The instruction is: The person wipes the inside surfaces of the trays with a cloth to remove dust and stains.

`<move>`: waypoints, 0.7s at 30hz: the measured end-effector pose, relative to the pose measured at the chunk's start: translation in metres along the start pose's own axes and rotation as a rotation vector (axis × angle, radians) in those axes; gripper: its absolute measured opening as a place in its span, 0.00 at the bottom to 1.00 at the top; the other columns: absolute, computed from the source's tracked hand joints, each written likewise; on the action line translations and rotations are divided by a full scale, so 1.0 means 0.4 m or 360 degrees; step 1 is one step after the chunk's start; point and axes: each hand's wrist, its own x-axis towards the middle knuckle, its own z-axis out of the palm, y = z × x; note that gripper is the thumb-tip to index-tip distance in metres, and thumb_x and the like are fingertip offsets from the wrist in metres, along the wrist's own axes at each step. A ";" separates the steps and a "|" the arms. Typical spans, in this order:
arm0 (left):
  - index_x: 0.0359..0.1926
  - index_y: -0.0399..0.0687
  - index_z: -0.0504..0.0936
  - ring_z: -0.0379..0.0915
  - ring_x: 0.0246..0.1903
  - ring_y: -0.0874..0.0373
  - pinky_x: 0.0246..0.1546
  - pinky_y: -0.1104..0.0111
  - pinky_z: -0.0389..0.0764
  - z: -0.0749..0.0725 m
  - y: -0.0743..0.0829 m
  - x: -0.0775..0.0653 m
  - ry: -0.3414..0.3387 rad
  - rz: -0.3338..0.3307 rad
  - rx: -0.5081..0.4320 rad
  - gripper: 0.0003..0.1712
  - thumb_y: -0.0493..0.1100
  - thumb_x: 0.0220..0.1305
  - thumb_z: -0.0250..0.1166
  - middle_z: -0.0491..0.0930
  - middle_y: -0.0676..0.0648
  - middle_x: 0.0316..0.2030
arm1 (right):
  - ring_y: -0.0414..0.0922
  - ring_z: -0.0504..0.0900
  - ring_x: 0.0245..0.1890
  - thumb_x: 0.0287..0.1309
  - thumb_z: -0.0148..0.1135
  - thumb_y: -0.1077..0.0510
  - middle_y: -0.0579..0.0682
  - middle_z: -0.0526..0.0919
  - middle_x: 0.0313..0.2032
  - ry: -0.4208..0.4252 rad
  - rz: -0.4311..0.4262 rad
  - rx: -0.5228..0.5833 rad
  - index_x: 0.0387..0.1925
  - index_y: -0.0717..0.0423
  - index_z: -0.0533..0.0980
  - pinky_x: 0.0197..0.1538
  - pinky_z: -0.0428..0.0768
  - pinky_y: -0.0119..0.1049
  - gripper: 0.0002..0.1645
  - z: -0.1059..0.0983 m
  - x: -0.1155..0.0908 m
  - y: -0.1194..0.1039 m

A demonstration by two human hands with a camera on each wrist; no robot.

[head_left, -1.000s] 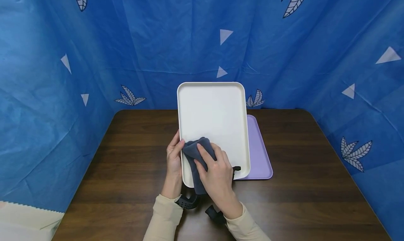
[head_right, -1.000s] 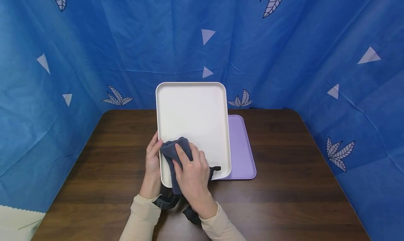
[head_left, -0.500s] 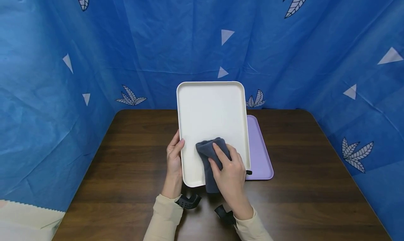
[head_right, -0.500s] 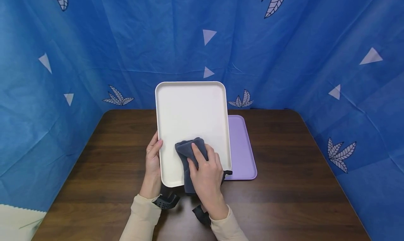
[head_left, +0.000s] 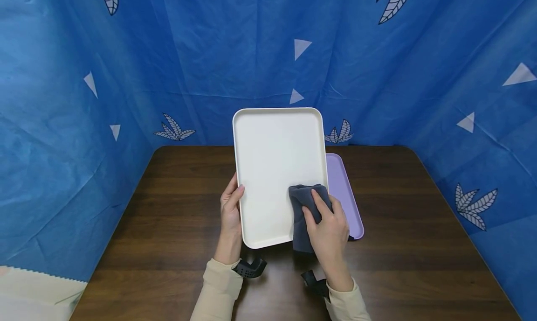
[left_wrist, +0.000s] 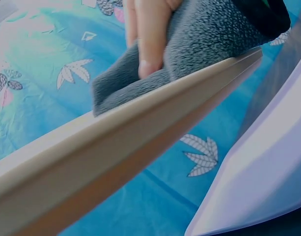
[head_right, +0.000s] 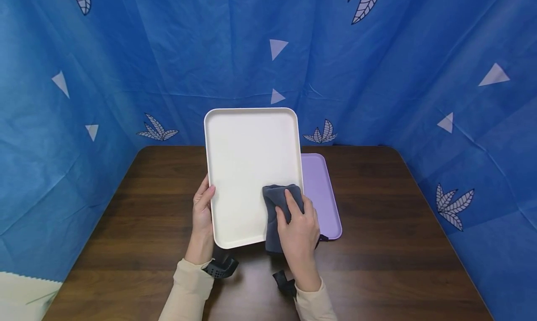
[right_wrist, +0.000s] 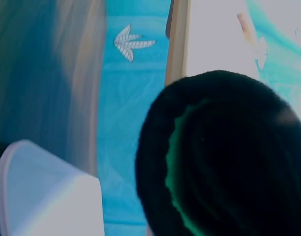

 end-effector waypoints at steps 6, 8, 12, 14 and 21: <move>0.60 0.50 0.80 0.84 0.44 0.61 0.43 0.71 0.83 -0.001 -0.002 0.000 0.0018 -0.0010 0.0020 0.24 0.29 0.70 0.49 0.85 0.51 0.51 | 0.60 0.81 0.45 0.44 0.78 0.60 0.65 0.81 0.46 -0.0014 0.0056 -0.0001 0.54 0.53 0.82 0.43 0.80 0.57 0.30 -0.007 0.002 0.014; 0.59 0.50 0.80 0.84 0.44 0.62 0.43 0.71 0.83 0.000 -0.002 0.000 0.0022 -0.0015 0.0018 0.24 0.29 0.70 0.49 0.85 0.51 0.50 | 0.60 0.81 0.45 0.45 0.78 0.59 0.65 0.81 0.46 -0.0019 0.0061 0.0001 0.54 0.53 0.82 0.43 0.80 0.57 0.30 -0.006 0.001 0.015; 0.59 0.50 0.80 0.84 0.44 0.61 0.42 0.71 0.83 -0.001 -0.003 -0.001 0.0018 -0.0013 0.0005 0.24 0.29 0.70 0.49 0.85 0.51 0.50 | 0.60 0.81 0.45 0.46 0.77 0.59 0.65 0.80 0.46 -0.0034 0.0079 0.0007 0.54 0.54 0.81 0.45 0.80 0.57 0.30 -0.005 -0.002 0.013; 0.60 0.50 0.80 0.84 0.44 0.61 0.43 0.71 0.83 -0.001 -0.003 -0.001 0.0008 -0.0011 0.0007 0.24 0.29 0.70 0.48 0.85 0.51 0.50 | 0.61 0.81 0.46 0.46 0.77 0.59 0.66 0.80 0.46 -0.0040 0.0089 0.0005 0.54 0.53 0.81 0.45 0.80 0.57 0.30 -0.005 -0.003 0.010; 0.60 0.50 0.80 0.84 0.44 0.61 0.43 0.71 0.83 0.000 -0.002 -0.002 0.0012 -0.0006 0.0018 0.24 0.29 0.70 0.50 0.85 0.51 0.50 | 0.62 0.81 0.47 0.46 0.77 0.59 0.67 0.80 0.48 -0.0055 0.0085 0.0015 0.54 0.54 0.81 0.45 0.80 0.59 0.29 0.000 -0.009 -0.007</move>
